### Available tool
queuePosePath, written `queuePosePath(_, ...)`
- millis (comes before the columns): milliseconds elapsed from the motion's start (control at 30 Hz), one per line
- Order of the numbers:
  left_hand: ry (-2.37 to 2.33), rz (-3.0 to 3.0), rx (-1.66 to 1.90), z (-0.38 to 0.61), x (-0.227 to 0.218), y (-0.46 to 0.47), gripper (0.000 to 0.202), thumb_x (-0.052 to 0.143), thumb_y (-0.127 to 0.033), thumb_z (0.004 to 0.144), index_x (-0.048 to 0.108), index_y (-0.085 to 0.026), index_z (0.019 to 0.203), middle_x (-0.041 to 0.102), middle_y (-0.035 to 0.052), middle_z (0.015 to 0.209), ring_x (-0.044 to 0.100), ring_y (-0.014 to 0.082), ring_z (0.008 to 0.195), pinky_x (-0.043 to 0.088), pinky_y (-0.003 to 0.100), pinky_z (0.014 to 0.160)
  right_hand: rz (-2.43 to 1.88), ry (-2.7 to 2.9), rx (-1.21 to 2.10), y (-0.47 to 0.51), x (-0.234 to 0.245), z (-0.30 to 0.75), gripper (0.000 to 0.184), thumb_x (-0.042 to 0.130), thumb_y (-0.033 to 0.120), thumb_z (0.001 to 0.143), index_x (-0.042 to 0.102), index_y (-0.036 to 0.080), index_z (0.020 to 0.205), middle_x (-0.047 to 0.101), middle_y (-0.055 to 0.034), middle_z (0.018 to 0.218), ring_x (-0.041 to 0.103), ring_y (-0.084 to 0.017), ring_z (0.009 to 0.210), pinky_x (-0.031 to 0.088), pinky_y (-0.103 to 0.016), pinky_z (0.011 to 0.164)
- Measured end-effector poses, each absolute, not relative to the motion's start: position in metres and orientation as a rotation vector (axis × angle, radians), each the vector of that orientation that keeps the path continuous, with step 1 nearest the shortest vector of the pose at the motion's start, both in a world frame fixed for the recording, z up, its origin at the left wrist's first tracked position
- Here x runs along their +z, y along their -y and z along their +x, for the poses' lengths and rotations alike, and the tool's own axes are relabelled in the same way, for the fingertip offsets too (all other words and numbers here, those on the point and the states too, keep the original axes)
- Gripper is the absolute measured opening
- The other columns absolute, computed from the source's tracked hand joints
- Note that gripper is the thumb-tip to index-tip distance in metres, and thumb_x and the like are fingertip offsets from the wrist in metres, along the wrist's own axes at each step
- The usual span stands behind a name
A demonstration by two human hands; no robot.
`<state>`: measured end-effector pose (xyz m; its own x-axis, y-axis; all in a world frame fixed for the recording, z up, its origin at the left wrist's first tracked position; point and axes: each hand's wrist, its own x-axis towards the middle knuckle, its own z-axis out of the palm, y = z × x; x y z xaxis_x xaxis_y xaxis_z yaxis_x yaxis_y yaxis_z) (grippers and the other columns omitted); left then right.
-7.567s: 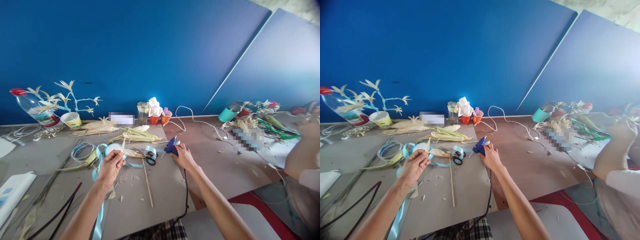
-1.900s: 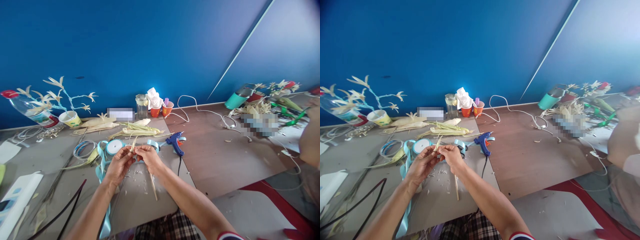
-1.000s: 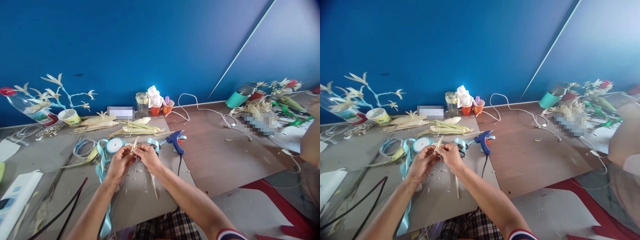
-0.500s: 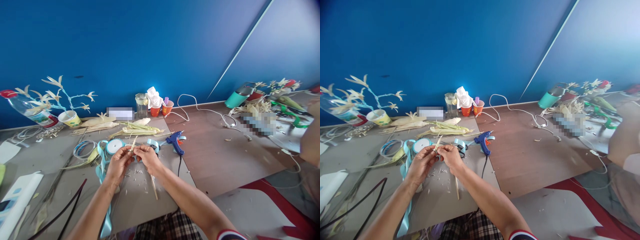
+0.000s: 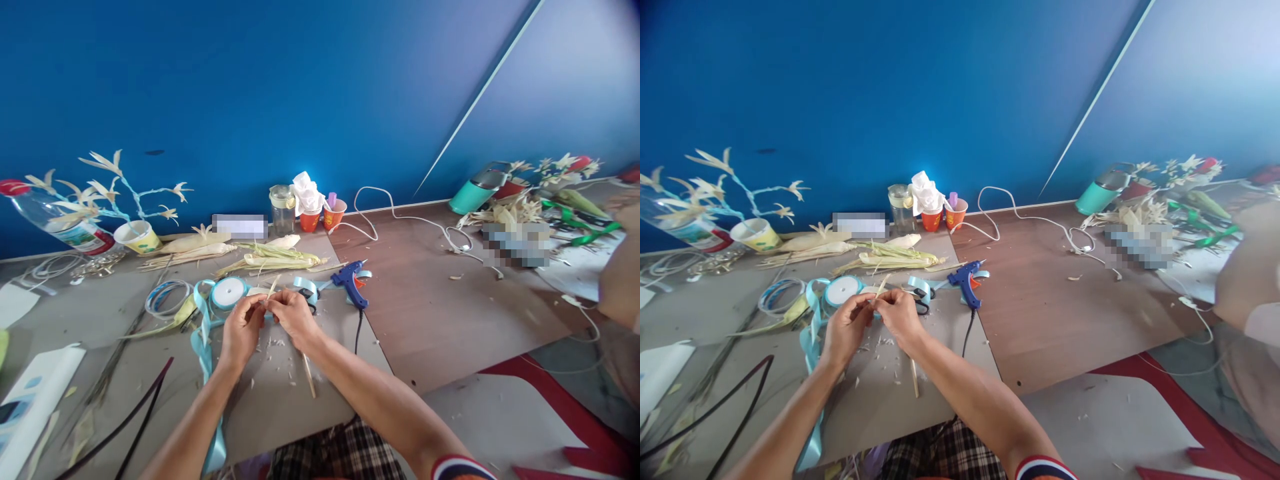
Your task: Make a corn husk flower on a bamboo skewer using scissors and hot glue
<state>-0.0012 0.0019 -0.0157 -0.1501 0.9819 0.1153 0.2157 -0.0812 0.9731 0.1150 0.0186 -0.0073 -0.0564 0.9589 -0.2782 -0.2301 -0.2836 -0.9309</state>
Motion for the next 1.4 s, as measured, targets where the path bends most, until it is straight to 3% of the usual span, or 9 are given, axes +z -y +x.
queuePosePath(333,-1.344,1.150,1.224,-0.002,-0.015,-0.001,0.022,0.070,-0.033,0.071,0.068,-0.018,0.088,0.056,-0.0031,0.059,0.049,0.0123,0.052,0.040,0.024,0.056,-1.272,1.026,1.446,-0.017,-0.003,0.115,0.010,0.049,0.020,0.065,0.051,0.017,0.055,0.046,0.0055,0.044,0.039,-0.008,0.043,0.029,-0.020,0.045)
queuePosePath(533,-1.276,1.069,1.203,-0.002,-0.014,-0.001,0.028,0.068,-0.037,0.073,0.068,-0.018,0.093,0.066,0.0026,0.080,0.055,0.0142,0.062,0.044,0.026,0.063,-1.350,1.339,1.225,-0.014,-0.002,0.118,0.017,0.046,0.013,0.069,0.051,0.019,0.053,0.057,0.0017,0.051,0.049,-0.011,0.051,0.037,-0.022,0.054)
queuePosePath(667,-1.163,0.885,1.206,-0.003,-0.016,-0.004,0.027,0.075,-0.035,0.065,0.067,-0.016,0.082,0.064,0.0016,0.072,0.056,0.0140,0.063,0.046,0.027,0.064,-1.355,1.498,1.061,-0.012,0.002,0.120,0.022,0.047,0.013,0.072,0.053,0.019,0.052,0.060,-0.0002,0.058,0.054,-0.014,0.062,0.038,-0.024,0.063)
queuePosePath(833,-1.031,0.765,1.257,-0.003,-0.013,-0.006,0.026,0.080,-0.028,0.059,0.063,-0.015,0.073,0.063,0.0005,0.069,0.057,0.0121,0.063,0.046,0.024,0.062,-1.258,1.447,1.201,-0.012,0.004,0.120,0.023,0.046,0.015,0.075,0.058,0.019,0.055,0.059,0.0002,0.057,0.053,-0.013,0.058,0.039,-0.023,0.061)
queuePosePath(1067,-1.095,0.797,1.264,-0.005,-0.014,-0.007,0.028,0.079,-0.034,0.060,0.062,-0.016,0.072,0.063,-0.0008,0.067,0.055,0.0110,0.059,0.046,0.025,0.061,-1.134,1.330,1.317,-0.011,-0.003,0.118,0.024,0.046,0.018,0.077,0.069,0.018,0.072,0.057,0.0001,0.060,0.050,-0.013,0.057,0.038,-0.023,0.055)
queuePosePath(1400,-1.494,1.187,1.192,-0.013,-0.020,-0.006,0.027,0.066,-0.044,0.073,0.062,-0.017,0.071,0.061,-0.0006,0.056,0.055,0.0159,0.058,0.041,0.025,0.060,-1.095,1.265,1.391,-0.008,0.004,0.118,0.020,0.049,0.019,0.076,0.067,0.017,0.070,0.058,0.0002,0.059,0.049,-0.012,0.054,0.038,-0.022,0.055)
